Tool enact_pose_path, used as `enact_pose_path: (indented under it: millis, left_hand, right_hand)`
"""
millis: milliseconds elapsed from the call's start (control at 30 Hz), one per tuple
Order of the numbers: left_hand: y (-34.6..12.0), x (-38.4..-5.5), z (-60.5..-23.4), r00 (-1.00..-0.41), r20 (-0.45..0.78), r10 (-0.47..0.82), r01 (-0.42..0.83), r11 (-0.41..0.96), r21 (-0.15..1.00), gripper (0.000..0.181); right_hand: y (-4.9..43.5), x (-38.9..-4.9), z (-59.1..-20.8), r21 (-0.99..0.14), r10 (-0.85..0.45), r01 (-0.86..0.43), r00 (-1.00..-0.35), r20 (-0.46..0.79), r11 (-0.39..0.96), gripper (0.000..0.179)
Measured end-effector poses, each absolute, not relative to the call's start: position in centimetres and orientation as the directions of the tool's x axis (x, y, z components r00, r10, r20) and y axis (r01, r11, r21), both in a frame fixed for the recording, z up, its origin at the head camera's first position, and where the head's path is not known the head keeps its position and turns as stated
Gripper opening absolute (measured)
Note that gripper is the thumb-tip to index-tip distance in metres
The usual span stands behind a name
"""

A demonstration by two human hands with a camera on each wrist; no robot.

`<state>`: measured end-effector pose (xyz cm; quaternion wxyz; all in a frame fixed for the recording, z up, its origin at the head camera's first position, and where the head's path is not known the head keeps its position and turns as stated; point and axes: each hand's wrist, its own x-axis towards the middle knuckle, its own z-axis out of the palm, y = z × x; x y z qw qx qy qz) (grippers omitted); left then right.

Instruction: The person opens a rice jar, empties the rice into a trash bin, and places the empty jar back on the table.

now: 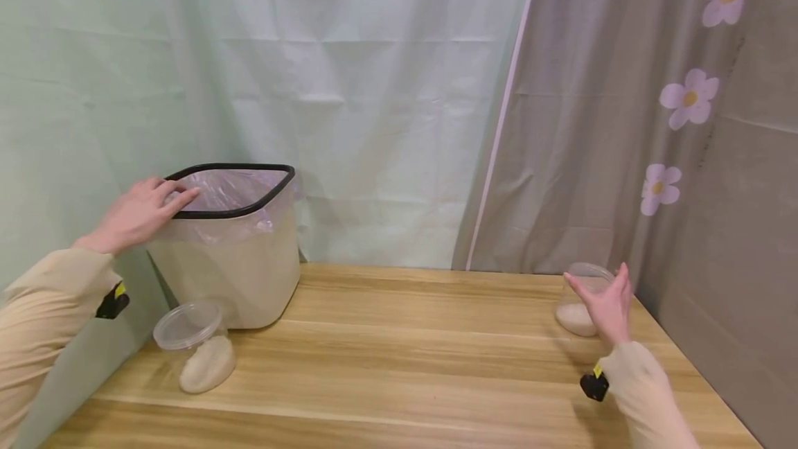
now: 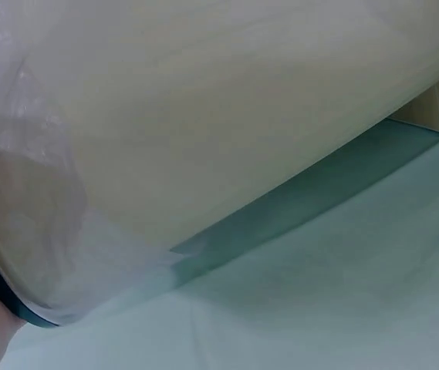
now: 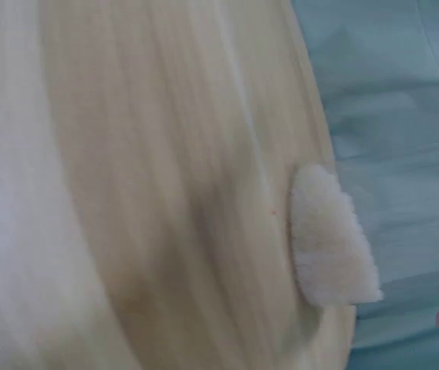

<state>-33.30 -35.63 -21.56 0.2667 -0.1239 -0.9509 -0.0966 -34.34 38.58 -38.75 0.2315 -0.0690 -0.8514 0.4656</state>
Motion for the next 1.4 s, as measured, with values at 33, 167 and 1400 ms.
enact_pose_path:
  millis: [33,167,1400]
  left_hand:
    - [-35.8,-33.3,-21.6,-0.827,0.53,0.19,0.291,0.95,0.113,0.055]
    - [-36.3,-33.1,-21.8,-0.831,0.515,0.212,0.304,0.948,0.1,0.053]
    - [-36.8,-33.4,-22.5,-0.736,0.661,0.151,0.22,0.975,0.022,0.042]
  right_hand:
    - [38.5,-34.4,-39.0,-0.838,0.348,-0.096,-0.879,0.325,0.537,0.11]
    - [38.1,-34.0,-39.7,-0.877,0.405,-0.098,-0.859,0.314,0.471,0.112]
    - [37.4,-34.4,-41.2,-0.935,0.473,-0.033,-0.856,0.209,0.354,0.109]
